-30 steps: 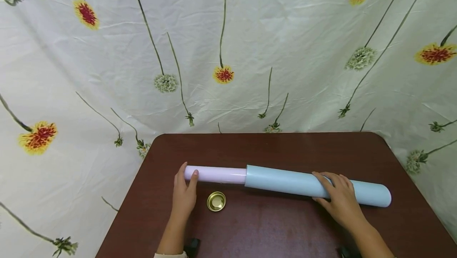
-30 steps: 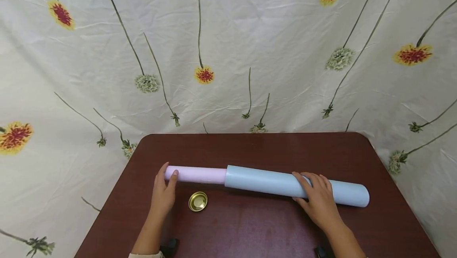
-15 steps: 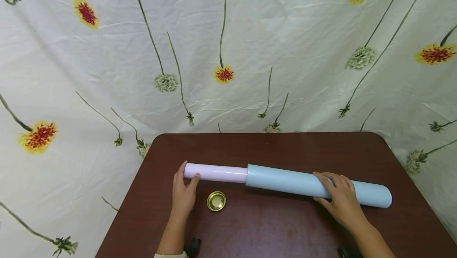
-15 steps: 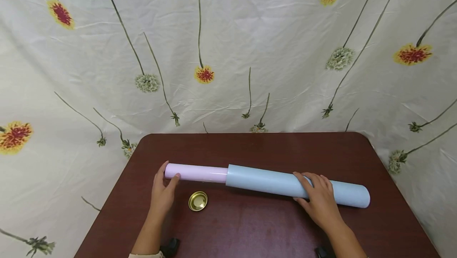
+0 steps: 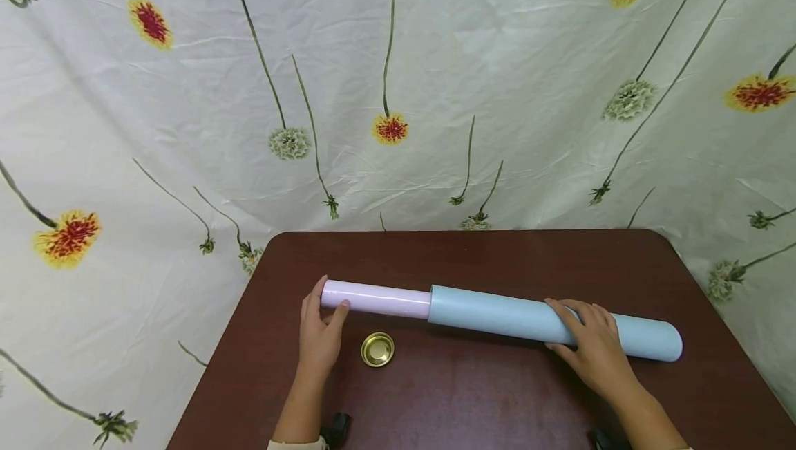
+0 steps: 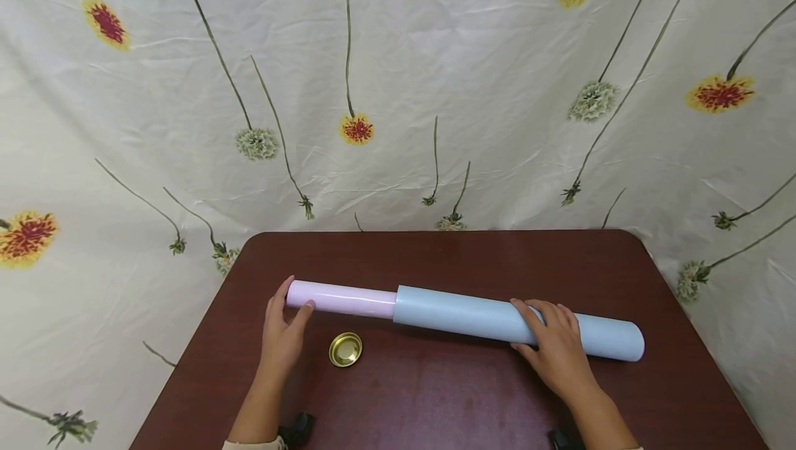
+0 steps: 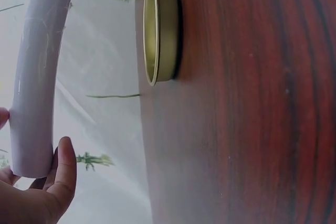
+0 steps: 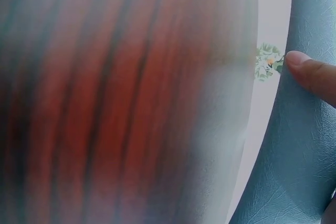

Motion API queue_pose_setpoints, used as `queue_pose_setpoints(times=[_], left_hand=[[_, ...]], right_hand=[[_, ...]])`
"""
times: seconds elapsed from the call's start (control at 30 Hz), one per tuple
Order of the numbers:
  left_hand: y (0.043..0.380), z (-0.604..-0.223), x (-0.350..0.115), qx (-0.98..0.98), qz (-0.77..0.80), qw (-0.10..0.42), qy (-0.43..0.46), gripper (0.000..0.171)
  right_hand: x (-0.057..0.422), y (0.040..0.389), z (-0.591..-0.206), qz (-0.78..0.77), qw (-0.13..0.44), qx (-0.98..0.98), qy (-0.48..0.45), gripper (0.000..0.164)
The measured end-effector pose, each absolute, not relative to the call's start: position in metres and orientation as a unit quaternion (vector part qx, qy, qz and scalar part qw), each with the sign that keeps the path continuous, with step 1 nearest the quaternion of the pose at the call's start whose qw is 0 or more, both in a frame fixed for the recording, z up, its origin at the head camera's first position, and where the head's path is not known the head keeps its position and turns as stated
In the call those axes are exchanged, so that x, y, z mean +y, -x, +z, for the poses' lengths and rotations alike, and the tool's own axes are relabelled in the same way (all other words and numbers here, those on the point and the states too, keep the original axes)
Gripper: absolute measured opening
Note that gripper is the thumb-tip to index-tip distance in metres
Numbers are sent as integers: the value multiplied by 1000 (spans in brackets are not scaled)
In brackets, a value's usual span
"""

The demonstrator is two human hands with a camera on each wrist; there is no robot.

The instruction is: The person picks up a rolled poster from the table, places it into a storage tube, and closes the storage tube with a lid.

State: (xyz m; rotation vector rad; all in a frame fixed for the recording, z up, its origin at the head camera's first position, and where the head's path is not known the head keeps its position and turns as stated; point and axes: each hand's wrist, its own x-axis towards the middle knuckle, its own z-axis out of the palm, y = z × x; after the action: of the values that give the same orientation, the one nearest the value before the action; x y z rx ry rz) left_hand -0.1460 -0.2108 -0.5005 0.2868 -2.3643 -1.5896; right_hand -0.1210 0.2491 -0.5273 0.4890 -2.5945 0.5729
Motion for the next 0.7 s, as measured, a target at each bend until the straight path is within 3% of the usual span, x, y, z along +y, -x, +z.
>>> queue_pose_setpoints(times=[0.7], left_hand=[[142,-492,-201,-802,-574,149,-72,63]], right_hand=[[244,121,-528,204,216,-938,-177,90]])
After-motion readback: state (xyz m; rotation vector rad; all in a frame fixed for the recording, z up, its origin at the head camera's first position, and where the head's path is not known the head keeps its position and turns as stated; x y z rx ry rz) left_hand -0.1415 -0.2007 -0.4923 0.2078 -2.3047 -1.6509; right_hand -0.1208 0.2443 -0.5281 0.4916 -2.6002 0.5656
